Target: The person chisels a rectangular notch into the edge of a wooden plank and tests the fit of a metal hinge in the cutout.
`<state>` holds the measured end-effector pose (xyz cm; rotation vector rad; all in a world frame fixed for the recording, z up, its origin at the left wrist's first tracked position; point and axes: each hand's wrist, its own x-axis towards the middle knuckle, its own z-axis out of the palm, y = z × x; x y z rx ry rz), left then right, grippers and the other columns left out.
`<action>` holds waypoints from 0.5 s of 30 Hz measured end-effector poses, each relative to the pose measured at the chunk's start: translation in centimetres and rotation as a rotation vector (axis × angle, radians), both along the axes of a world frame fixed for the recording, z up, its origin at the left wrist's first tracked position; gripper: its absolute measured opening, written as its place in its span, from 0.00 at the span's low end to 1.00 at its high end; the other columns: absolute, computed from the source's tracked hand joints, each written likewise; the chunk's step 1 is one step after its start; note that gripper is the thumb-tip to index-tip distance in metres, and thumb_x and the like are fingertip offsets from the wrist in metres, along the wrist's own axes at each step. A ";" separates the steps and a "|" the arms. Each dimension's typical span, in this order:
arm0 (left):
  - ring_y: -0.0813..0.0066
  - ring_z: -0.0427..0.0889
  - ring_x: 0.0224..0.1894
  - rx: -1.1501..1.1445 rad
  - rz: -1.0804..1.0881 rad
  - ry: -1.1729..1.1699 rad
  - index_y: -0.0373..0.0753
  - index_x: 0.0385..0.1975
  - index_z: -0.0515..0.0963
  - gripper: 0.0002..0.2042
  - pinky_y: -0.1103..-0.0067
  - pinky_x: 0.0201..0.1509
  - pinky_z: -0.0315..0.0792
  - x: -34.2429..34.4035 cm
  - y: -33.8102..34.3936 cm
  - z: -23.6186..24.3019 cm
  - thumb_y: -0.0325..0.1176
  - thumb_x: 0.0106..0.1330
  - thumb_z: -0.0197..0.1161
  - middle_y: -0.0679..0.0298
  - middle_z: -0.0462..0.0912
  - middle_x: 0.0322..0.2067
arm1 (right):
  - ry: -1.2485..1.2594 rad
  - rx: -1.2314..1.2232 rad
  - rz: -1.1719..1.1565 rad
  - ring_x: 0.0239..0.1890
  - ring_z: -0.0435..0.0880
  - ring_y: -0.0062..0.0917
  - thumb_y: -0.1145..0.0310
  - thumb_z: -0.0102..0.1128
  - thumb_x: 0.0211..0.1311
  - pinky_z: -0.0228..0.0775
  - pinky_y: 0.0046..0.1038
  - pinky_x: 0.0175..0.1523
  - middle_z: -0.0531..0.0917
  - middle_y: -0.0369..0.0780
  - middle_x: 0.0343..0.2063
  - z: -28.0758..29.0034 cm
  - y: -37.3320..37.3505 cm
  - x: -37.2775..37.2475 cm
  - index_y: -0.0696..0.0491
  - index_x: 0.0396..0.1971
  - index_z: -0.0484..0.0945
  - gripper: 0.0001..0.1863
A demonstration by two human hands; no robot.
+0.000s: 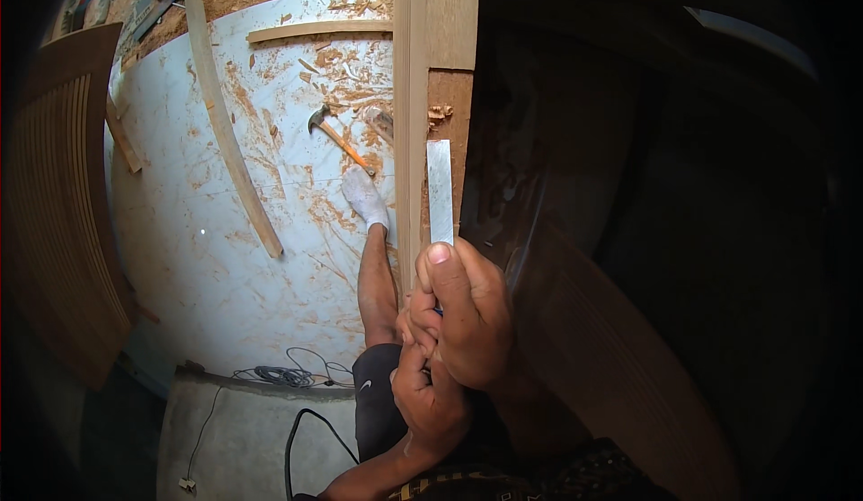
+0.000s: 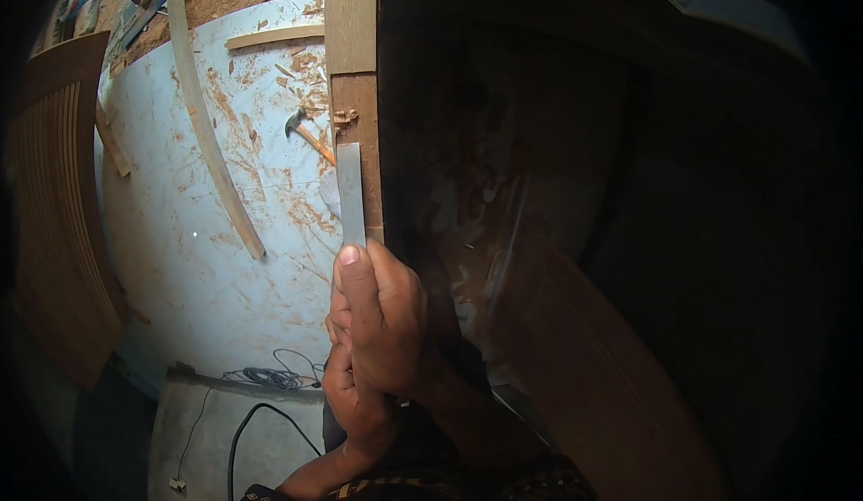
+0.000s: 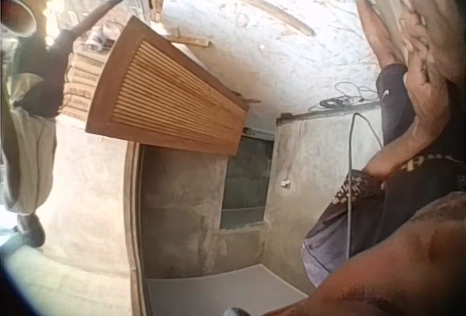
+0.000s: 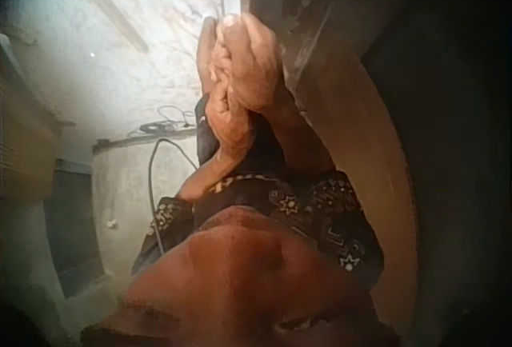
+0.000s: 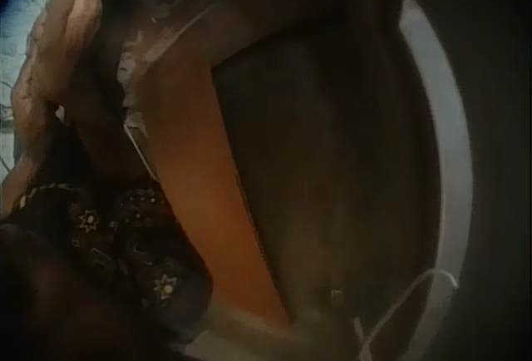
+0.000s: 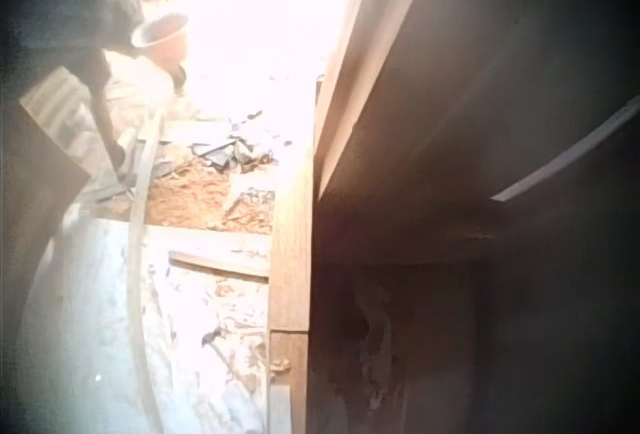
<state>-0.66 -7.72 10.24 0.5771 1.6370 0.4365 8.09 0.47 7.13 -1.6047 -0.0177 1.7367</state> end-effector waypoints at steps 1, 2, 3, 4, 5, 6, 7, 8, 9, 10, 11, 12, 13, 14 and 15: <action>0.84 0.77 0.31 0.032 -0.009 0.007 0.29 0.44 0.76 0.17 0.84 0.33 0.70 -0.1 0.1 0.0 0.42 0.81 0.54 0.67 0.81 0.30 | 0.011 -0.006 -0.009 0.13 0.63 0.16 0.57 0.42 0.84 0.68 0.26 0.23 0.65 0.34 0.13 0.2 -0.1 -0.3 0.53 0.25 0.62 0.23; 0.84 0.77 0.31 0.065 -0.018 0.015 0.29 0.44 0.76 0.17 0.84 0.34 0.70 -0.2 0.3 0.1 0.42 0.81 0.54 0.67 0.81 0.30 | 0.022 -0.012 -0.018 0.13 0.63 0.16 0.57 0.42 0.84 0.67 0.26 0.23 0.65 0.34 0.13 0.3 -0.1 -0.5 0.53 0.25 0.62 0.23; 0.84 0.77 0.32 0.089 -0.024 0.027 0.29 0.43 0.76 0.17 0.84 0.35 0.70 -0.2 0.2 0.2 0.42 0.81 0.54 0.67 0.81 0.31 | 0.013 -0.007 -0.024 0.13 0.63 0.16 0.57 0.42 0.84 0.68 0.26 0.23 0.65 0.34 0.13 0.2 0.0 -0.4 0.53 0.25 0.62 0.23; 0.83 0.77 0.33 0.092 -0.026 0.020 0.29 0.43 0.77 0.17 0.83 0.36 0.70 -0.1 0.3 0.1 0.41 0.81 0.53 0.66 0.82 0.32 | 0.004 -0.001 -0.030 0.13 0.63 0.16 0.57 0.42 0.84 0.68 0.26 0.23 0.64 0.34 0.13 -0.1 0.2 -0.3 0.53 0.25 0.62 0.23; 0.83 0.77 0.34 0.095 -0.029 0.014 0.29 0.43 0.77 0.17 0.83 0.37 0.70 0.2 0.5 -0.1 0.41 0.81 0.53 0.65 0.82 0.33 | -0.004 0.004 -0.036 0.13 0.63 0.16 0.57 0.42 0.84 0.68 0.26 0.23 0.64 0.33 0.13 -0.2 0.2 -0.2 0.53 0.25 0.62 0.23; 0.82 0.77 0.35 0.108 -0.032 0.004 0.29 0.43 0.77 0.17 0.83 0.37 0.70 0.3 0.7 -0.2 0.40 0.82 0.53 0.65 0.82 0.33 | 0.002 0.006 -0.040 0.12 0.63 0.16 0.57 0.42 0.84 0.67 0.26 0.23 0.64 0.33 0.13 -0.1 0.2 -0.3 0.53 0.25 0.62 0.23; 0.82 0.77 0.35 0.085 -0.035 -0.002 0.29 0.43 0.77 0.17 0.82 0.38 0.70 0.1 0.6 -0.1 0.40 0.82 0.52 0.65 0.82 0.34 | 0.008 0.008 -0.044 0.12 0.62 0.16 0.57 0.42 0.84 0.67 0.26 0.22 0.64 0.33 0.13 0.1 0.2 -0.3 0.53 0.25 0.62 0.23; 0.81 0.77 0.36 0.062 -0.038 -0.007 0.29 0.44 0.77 0.17 0.82 0.38 0.71 -0.2 0.3 0.2 0.40 0.82 0.52 0.64 0.82 0.34 | 0.014 0.009 -0.049 0.12 0.62 0.16 0.57 0.42 0.84 0.67 0.26 0.22 0.64 0.33 0.13 0.2 0.2 -0.3 0.53 0.25 0.62 0.23; 0.81 0.77 0.36 0.039 -0.040 -0.010 0.29 0.44 0.77 0.16 0.81 0.38 0.71 -0.3 0.4 0.3 0.39 0.82 0.52 0.64 0.82 0.34 | 0.007 0.006 -0.046 0.12 0.62 0.16 0.57 0.43 0.84 0.67 0.26 0.22 0.64 0.33 0.13 0.1 0.3 -0.2 0.53 0.25 0.62 0.23; 0.81 0.77 0.36 0.048 -0.040 -0.028 0.29 0.44 0.77 0.17 0.82 0.38 0.71 -0.3 0.8 0.1 0.40 0.82 0.52 0.64 0.82 0.34 | 0.000 0.003 -0.043 0.12 0.62 0.16 0.58 0.43 0.84 0.67 0.26 0.22 0.64 0.33 0.13 0.0 0.6 -0.2 0.53 0.25 0.62 0.23; 0.81 0.77 0.36 0.057 -0.041 -0.047 0.28 0.44 0.77 0.17 0.82 0.38 0.71 -0.1 1.6 -0.3 0.40 0.82 0.52 0.64 0.82 0.34 | -0.008 0.000 -0.040 0.12 0.62 0.16 0.58 0.43 0.84 0.66 0.25 0.22 0.64 0.33 0.13 -0.1 0.8 -0.1 0.53 0.25 0.62 0.23; 0.81 0.77 0.35 0.067 -0.042 -0.068 0.28 0.44 0.77 0.17 0.82 0.38 0.71 0.1 2.3 -0.5 0.40 0.82 0.52 0.64 0.81 0.34 | -0.005 0.003 -0.049 0.12 0.62 0.16 0.58 0.43 0.84 0.66 0.25 0.21 0.64 0.33 0.13 -0.1 0.8 -0.2 0.53 0.25 0.63 0.22; 0.81 0.77 0.35 0.105 -0.066 -0.041 0.28 0.45 0.77 0.18 0.82 0.38 0.71 0.0 2.0 -0.6 0.41 0.82 0.52 0.65 0.82 0.34 | -0.003 0.006 -0.058 0.12 0.62 0.16 0.58 0.43 0.84 0.66 0.25 0.21 0.64 0.33 0.13 -0.2 0.8 -0.3 0.53 0.25 0.63 0.22; 0.81 0.77 0.35 0.143 -0.089 -0.015 0.28 0.45 0.77 0.18 0.82 0.38 0.71 -0.1 1.5 -0.7 0.41 0.82 0.52 0.65 0.82 0.33 | -0.001 0.009 -0.066 0.12 0.61 0.16 0.58 0.44 0.84 0.66 0.25 0.21 0.64 0.33 0.13 -0.3 0.9 -0.3 0.53 0.25 0.63 0.22; 0.81 0.77 0.35 0.138 -0.085 -0.003 0.28 0.45 0.77 0.18 0.82 0.39 0.71 -0.1 1.3 -0.6 0.41 0.82 0.52 0.65 0.82 0.33 | 0.000 0.011 -0.063 0.12 0.61 0.16 0.58 0.44 0.84 0.66 0.25 0.21 0.64 0.33 0.13 -0.3 0.8 -0.3 0.53 0.25 0.63 0.22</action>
